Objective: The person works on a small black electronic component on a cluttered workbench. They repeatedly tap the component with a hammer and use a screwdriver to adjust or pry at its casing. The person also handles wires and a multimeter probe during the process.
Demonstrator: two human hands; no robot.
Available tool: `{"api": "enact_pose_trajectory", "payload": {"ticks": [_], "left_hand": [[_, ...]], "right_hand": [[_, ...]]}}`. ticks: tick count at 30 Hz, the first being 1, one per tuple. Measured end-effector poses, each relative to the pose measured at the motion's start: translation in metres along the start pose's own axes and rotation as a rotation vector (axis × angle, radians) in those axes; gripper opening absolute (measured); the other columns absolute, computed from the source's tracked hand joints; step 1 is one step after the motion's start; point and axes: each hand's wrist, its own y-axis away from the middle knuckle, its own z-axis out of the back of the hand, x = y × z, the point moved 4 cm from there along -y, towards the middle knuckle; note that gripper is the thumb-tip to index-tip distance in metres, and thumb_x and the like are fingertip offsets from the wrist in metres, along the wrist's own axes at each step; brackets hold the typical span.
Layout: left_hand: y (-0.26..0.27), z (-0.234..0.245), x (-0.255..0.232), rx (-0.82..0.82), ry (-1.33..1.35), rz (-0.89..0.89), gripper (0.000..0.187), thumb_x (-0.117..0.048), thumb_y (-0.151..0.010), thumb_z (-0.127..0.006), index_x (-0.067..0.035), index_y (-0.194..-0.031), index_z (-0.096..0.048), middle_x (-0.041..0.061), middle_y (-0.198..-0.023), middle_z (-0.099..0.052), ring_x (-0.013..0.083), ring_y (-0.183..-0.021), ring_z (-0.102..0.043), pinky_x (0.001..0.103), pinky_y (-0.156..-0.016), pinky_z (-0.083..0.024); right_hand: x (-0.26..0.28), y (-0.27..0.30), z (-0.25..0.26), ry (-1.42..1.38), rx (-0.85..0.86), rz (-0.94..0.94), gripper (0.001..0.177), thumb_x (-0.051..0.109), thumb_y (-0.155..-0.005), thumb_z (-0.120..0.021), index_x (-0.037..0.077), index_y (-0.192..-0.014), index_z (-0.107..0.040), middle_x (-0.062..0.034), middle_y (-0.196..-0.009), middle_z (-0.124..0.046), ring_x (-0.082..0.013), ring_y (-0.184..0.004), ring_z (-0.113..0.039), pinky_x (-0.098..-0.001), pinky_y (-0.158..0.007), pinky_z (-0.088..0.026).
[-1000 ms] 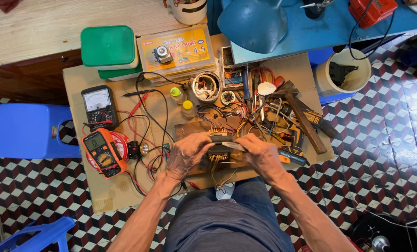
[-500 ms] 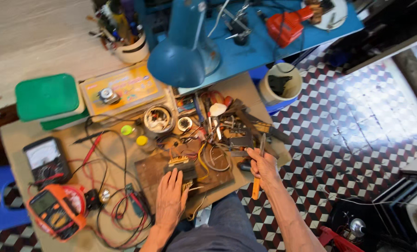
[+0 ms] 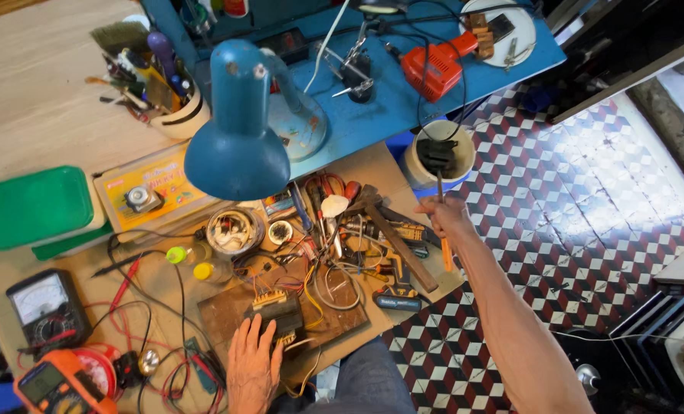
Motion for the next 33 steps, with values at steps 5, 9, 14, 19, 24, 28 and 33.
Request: {"api": "enact_pose_trajectory", "payload": {"ticks": [5,9,14,19,24,28,33], "left_hand": [[0.023,0.009,0.013,-0.176,0.316,0.148,0.054,-0.024,-0.096,-0.063,-0.002,-0.144,-0.051,0.025,-0.15,-0.049,0.04,-0.139,-0.044,0.046,-0.112,-0.037],[0.022,-0.022,0.041,-0.098,0.807,0.573,0.056,-0.028,-0.104,-0.051,-0.001,-0.152,-0.041,0.023,-0.152,-0.048,0.0356,-0.142,-0.044,0.04,-0.114,-0.035],[0.025,-0.05,0.051,0.013,0.917,0.673,0.06,-0.028,-0.1,-0.046,0.0,-0.153,-0.041,0.024,-0.141,-0.06,0.0323,-0.13,-0.058,0.036,-0.108,-0.042],[0.019,-0.049,0.053,-0.018,0.905,0.63,0.059,-0.024,-0.097,-0.044,0.001,-0.15,-0.044,0.024,-0.14,-0.061,0.0306,-0.124,-0.063,0.035,-0.102,-0.046],[0.017,-0.036,0.046,0.129,0.85,0.77,0.064,-0.025,-0.093,-0.044,-0.006,-0.154,-0.042,0.026,-0.121,-0.07,0.0346,-0.105,-0.071,0.038,-0.092,-0.052],[0.02,-0.024,0.037,0.086,0.88,0.708,0.061,-0.022,-0.098,-0.049,-0.005,-0.156,-0.041,0.033,-0.108,-0.07,0.0385,-0.096,-0.069,0.044,-0.083,-0.054],[0.019,0.007,0.025,-0.295,0.699,0.375,0.045,-0.018,-0.093,-0.072,0.001,-0.13,-0.056,0.024,-0.108,-0.072,0.0322,-0.092,-0.07,0.04,-0.073,-0.057]], "right_hand": [[-0.049,0.109,-0.113,0.083,0.361,0.037,0.032,0.023,-0.097,-0.062,-0.002,-0.115,-0.073,-0.0015,-0.084,-0.077,-0.0071,-0.043,-0.041,-0.0251,-0.038,-0.03],[-0.099,0.168,-0.194,0.227,0.482,0.009,0.042,0.033,-0.101,-0.052,0.004,-0.128,-0.068,-0.0016,-0.054,-0.054,-0.0091,-0.041,-0.046,-0.0271,-0.04,-0.038],[-0.136,0.191,-0.24,0.05,0.478,-0.203,0.05,0.034,-0.099,-0.05,0.009,-0.141,-0.062,-0.0004,-0.051,-0.045,-0.0112,-0.039,-0.039,-0.0285,-0.038,-0.032],[-0.136,0.202,-0.25,0.097,0.389,-0.08,0.055,0.034,-0.099,-0.052,0.007,-0.148,-0.054,0.0,-0.052,-0.048,-0.0114,-0.041,-0.045,-0.0285,-0.04,-0.035],[-0.129,0.208,-0.251,0.142,0.341,-0.127,0.056,0.032,-0.098,-0.052,0.008,-0.149,-0.052,-0.0029,-0.051,-0.046,-0.013,-0.041,-0.043,-0.0303,-0.04,-0.034],[-0.117,0.221,-0.248,0.1,0.315,-0.115,0.055,0.032,-0.098,-0.052,0.007,-0.147,-0.054,0.0008,-0.052,-0.049,-0.0115,-0.041,-0.044,-0.0299,-0.039,-0.034],[-0.104,0.237,-0.24,0.07,0.288,-0.101,0.052,0.033,-0.099,-0.052,0.008,-0.145,-0.056,-0.0019,-0.048,-0.046,-0.012,-0.039,-0.041,-0.0295,-0.038,-0.031]]}}
